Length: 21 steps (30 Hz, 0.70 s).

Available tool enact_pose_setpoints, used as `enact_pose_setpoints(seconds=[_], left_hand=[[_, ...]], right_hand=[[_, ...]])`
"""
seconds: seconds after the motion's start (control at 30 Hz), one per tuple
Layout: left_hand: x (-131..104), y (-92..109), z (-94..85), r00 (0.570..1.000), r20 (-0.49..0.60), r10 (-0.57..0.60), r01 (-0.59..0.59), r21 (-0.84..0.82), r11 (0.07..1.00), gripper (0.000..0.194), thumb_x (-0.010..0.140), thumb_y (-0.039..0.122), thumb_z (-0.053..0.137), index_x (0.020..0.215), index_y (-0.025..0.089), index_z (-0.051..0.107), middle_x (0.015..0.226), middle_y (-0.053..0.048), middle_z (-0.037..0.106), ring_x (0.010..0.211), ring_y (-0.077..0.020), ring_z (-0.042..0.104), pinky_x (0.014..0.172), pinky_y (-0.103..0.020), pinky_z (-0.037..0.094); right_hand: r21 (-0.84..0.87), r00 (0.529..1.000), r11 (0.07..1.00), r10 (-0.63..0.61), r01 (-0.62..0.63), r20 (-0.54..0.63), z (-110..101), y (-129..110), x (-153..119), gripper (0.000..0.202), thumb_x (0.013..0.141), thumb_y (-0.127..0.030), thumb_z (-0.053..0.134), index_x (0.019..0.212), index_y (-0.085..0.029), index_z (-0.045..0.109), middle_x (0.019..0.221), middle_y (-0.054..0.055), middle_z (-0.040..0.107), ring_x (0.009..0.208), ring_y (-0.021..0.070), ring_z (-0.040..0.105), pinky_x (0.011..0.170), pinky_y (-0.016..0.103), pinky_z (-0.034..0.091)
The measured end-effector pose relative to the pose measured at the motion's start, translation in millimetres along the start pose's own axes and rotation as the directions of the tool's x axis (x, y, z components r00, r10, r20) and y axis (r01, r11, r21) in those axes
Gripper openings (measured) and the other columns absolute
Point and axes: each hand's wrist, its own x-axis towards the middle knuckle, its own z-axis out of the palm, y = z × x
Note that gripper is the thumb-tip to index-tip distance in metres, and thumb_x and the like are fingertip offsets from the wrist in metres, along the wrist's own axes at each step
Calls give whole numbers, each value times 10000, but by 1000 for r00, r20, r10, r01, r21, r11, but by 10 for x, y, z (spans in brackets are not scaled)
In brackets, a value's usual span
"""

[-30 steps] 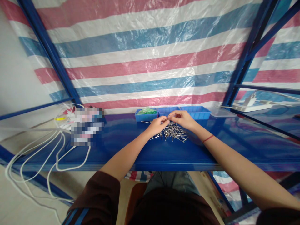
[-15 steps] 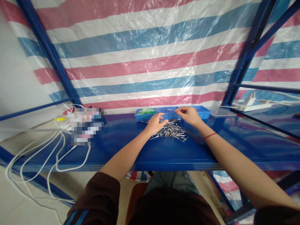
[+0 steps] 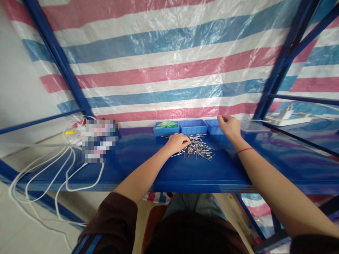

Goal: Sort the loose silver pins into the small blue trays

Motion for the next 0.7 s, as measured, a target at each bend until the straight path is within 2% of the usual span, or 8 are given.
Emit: enact_pose_setpoints(seconds=[0.13, 0.23, 0.3, 0.37, 0.43, 0.53, 0.7], left_hand=[[-21, 36, -35, 1000, 26, 16, -18, 53, 998, 196, 830, 342, 512, 898, 282, 686, 947, -27, 645, 935, -195, 552, 891, -351, 388], [-39, 90, -71, 1000, 19, 4, -5, 89, 996, 197, 845, 341, 491, 899, 281, 670, 993, -30, 633, 966, -217, 529, 885, -377, 380], [-43, 115, -87, 1000, -13, -9, 10, 100, 995, 218, 867, 330, 447, 916, 276, 652, 993, -26, 634, 965, -223, 527, 865, -378, 387], [-37, 120, -95, 998, -61, -27, 33, 94, 995, 248, 887, 322, 397, 937, 264, 633, 969, -24, 638, 938, -215, 541, 834, -360, 402], [-24, 110, -97, 994, -105, -38, 45, 67, 997, 262, 894, 319, 379, 940, 244, 625, 940, -27, 641, 910, -202, 556, 811, -334, 413], [-3, 89, -95, 987, -153, -40, 37, -21, 999, 242, 879, 322, 412, 910, 212, 626, 901, -30, 645, 883, -183, 575, 792, -297, 424], [14, 94, -82, 977, -204, -55, 2, -253, 968, 204, 850, 296, 461, 875, 180, 626, 847, -20, 665, 819, -155, 602, 762, -258, 440]], right_hand=[[75, 978, 983, -177, 169, 107, 48, -170, -94, 362, 810, -358, 434, 834, -131, 715, 769, 103, 698, 727, 229, 619, 669, 291, 421], [173, 931, 950, -293, 258, 218, 92, -230, -167, 325, 800, -346, 457, 815, -143, 711, 772, 76, 701, 706, 199, 611, 676, 286, 426], [283, 855, 909, -393, 306, 339, 113, -262, -217, 291, 784, -333, 481, 816, -154, 708, 792, 58, 703, 697, 178, 605, 668, 281, 434], [408, 752, 858, -485, 312, 446, 129, -299, -268, 263, 761, -318, 511, 848, -162, 705, 791, 41, 700, 679, 160, 598, 654, 277, 446], [511, 679, 813, -544, 279, 494, 142, -342, -314, 265, 746, -311, 533, 890, -162, 698, 788, 36, 696, 669, 147, 594, 640, 274, 454], [598, 663, 767, -574, 232, 480, 152, -404, -367, 272, 752, -332, 543, 891, -151, 692, 805, 48, 690, 655, 132, 581, 609, 265, 452], [656, 709, 744, -530, 125, 465, 143, -474, -413, 288, 739, -386, 586, 864, -140, 668, 770, 50, 657, 576, 106, 530, 519, 242, 425]])
